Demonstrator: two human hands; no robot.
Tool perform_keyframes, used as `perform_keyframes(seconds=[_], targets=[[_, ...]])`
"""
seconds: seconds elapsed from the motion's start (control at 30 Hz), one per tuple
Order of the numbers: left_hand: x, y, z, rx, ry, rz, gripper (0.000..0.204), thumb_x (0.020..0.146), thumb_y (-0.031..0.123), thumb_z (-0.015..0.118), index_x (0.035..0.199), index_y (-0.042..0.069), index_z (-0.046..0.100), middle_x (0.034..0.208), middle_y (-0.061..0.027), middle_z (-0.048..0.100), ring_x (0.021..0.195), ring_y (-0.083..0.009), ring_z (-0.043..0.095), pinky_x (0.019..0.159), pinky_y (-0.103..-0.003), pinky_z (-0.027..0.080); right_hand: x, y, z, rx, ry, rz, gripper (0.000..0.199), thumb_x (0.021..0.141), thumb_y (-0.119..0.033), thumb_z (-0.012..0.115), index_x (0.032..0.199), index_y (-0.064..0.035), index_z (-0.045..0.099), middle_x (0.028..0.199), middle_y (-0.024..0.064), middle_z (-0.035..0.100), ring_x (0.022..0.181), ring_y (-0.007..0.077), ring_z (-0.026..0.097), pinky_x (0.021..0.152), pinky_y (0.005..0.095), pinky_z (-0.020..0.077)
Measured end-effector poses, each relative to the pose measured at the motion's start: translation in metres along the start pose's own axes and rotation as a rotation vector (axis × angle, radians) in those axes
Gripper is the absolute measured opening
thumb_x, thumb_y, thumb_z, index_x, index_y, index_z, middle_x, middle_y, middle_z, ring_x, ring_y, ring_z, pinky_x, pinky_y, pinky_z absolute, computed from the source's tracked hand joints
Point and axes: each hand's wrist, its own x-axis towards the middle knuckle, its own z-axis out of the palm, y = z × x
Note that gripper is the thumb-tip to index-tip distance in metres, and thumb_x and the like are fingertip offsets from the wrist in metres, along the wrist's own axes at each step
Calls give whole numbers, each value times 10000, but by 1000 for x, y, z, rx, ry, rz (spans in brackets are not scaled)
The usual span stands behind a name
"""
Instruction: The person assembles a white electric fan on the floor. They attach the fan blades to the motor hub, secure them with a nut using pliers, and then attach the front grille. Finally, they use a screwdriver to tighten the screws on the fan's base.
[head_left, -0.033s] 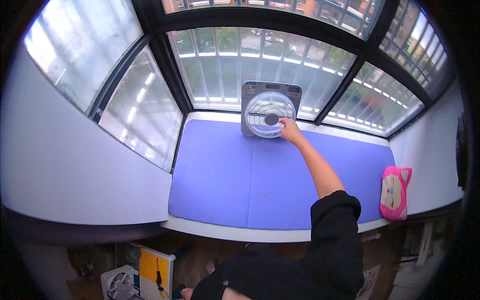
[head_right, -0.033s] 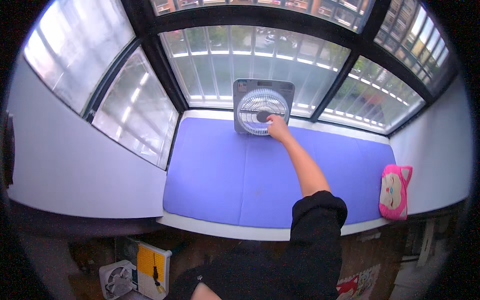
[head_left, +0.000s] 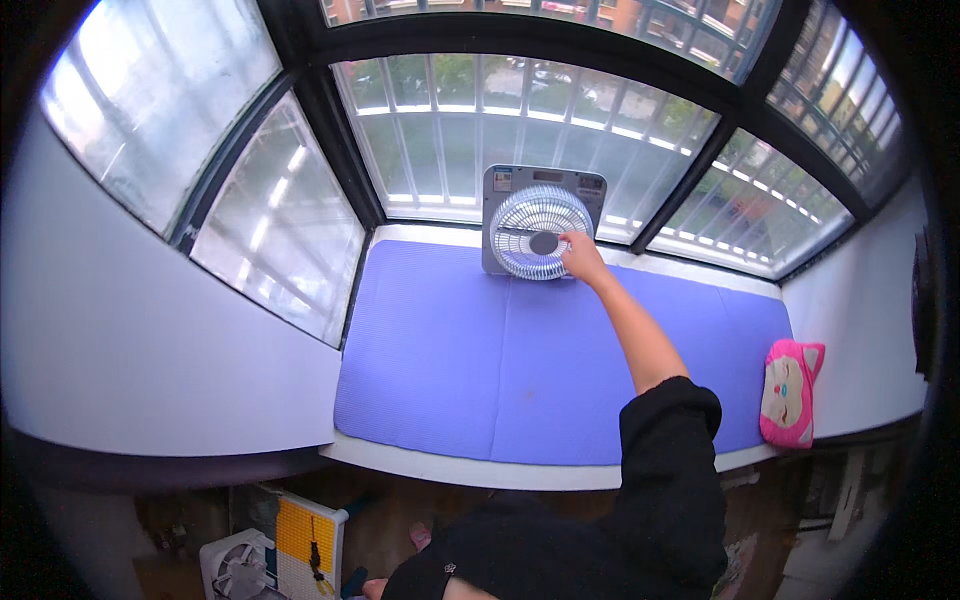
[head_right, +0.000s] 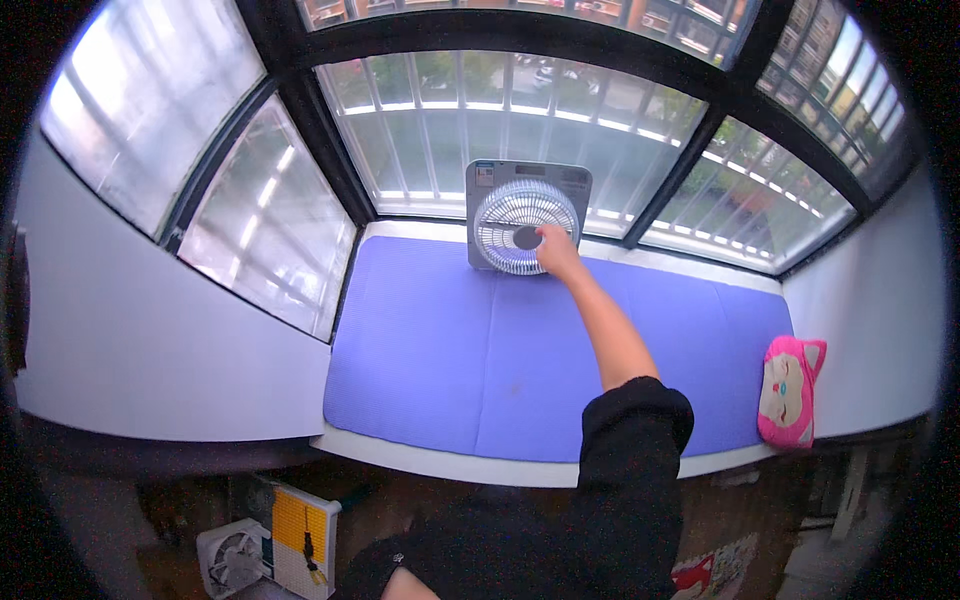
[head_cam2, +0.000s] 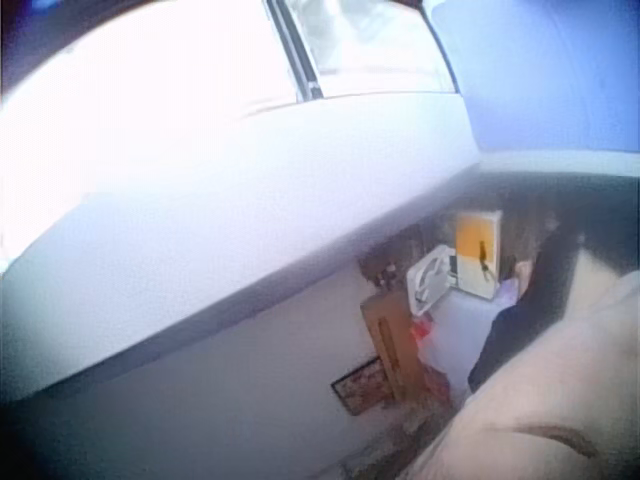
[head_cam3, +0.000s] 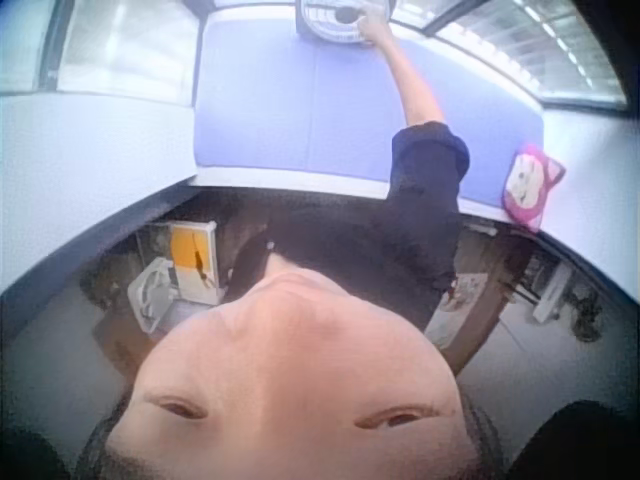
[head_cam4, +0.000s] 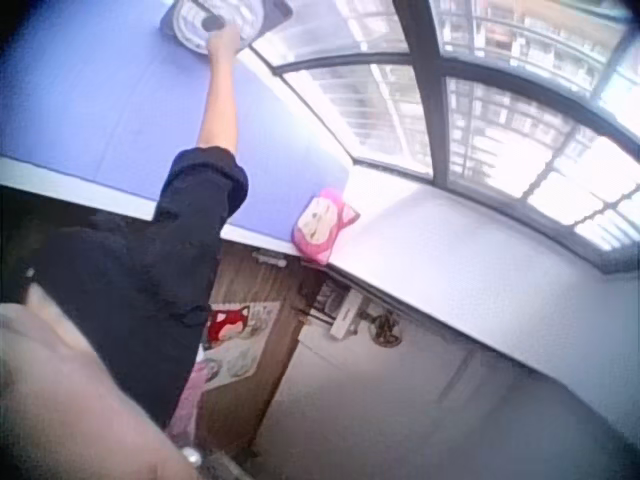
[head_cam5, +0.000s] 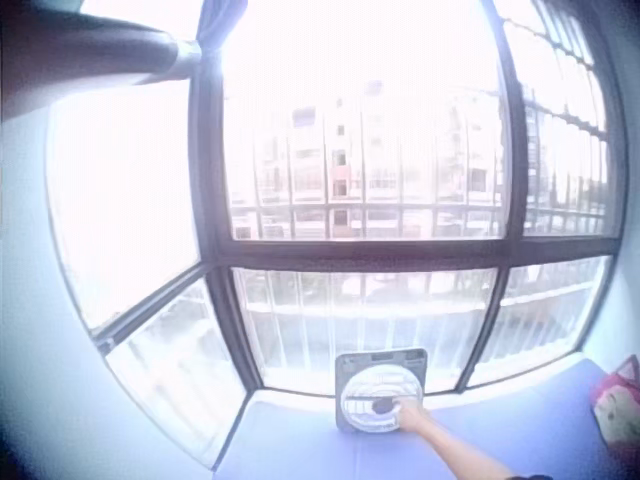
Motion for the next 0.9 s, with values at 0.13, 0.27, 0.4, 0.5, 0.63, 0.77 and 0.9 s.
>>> perform_keyframes(seconds=[0.13,0.27,0.4,0.5,0.63,0.77,0.9], targets=[[-21,23,31,-100,-54,-5,110,764,123,541,728,34,595,671,-100,572,607,-228,543,542,-337,414,87,41,16,-209,121,-58,288,719,-51,495,996,-44,577,1007,156,563,988,310,529,816,420,435],[-41,33,55,-219,-70,-5,100,779,116,544,711,56,586,635,-81,559,549,-200,528,486,-318,402,146,58,30,-487,114,-143,270,760,-88,492,1024,-60,533,1075,103,539,1048,265,499,845,411,414],[-52,30,69,27,-97,303,99,763,127,564,678,84,593,621,-71,556,533,-191,524,478,-322,405,173,72,49,-622,205,-181,293,781,-107,486,1067,-54,515,1139,98,517,1126,256,449,917,440,366],[-59,24,76,665,-157,771,85,678,176,616,619,118,632,660,-85,577,618,-230,549,583,-379,439,178,67,56,-624,97,-71,330,788,-123,489,1110,-55,489,1153,93,510,1164,251,419,941,486,338],[-97,58,67,-363,-156,-287,193,803,173,633,910,12,620,863,-87,643,792,-174,608,728,-307,495,192,48,34,-635,-161,27,205,747,-102,526,933,-75,607,1100,102,526,1068,251,480,859,504,398],[-90,33,74,-193,-127,-142,181,825,181,620,915,24,604,862,-90,640,790,-166,602,729,-300,497,161,56,22,-468,-312,-203,217,685,-82,557,892,-67,622,958,157,572,895,344,554,755,418,471],[-106,52,87,-506,-166,-251,152,847,153,590,915,19,572,851,-107,633,768,-176,601,705,-301,503,80,3,0,-397,-455,-138,256,685,-60,509,922,-91,600,863,169,620,855,354,582,731,453,456]])
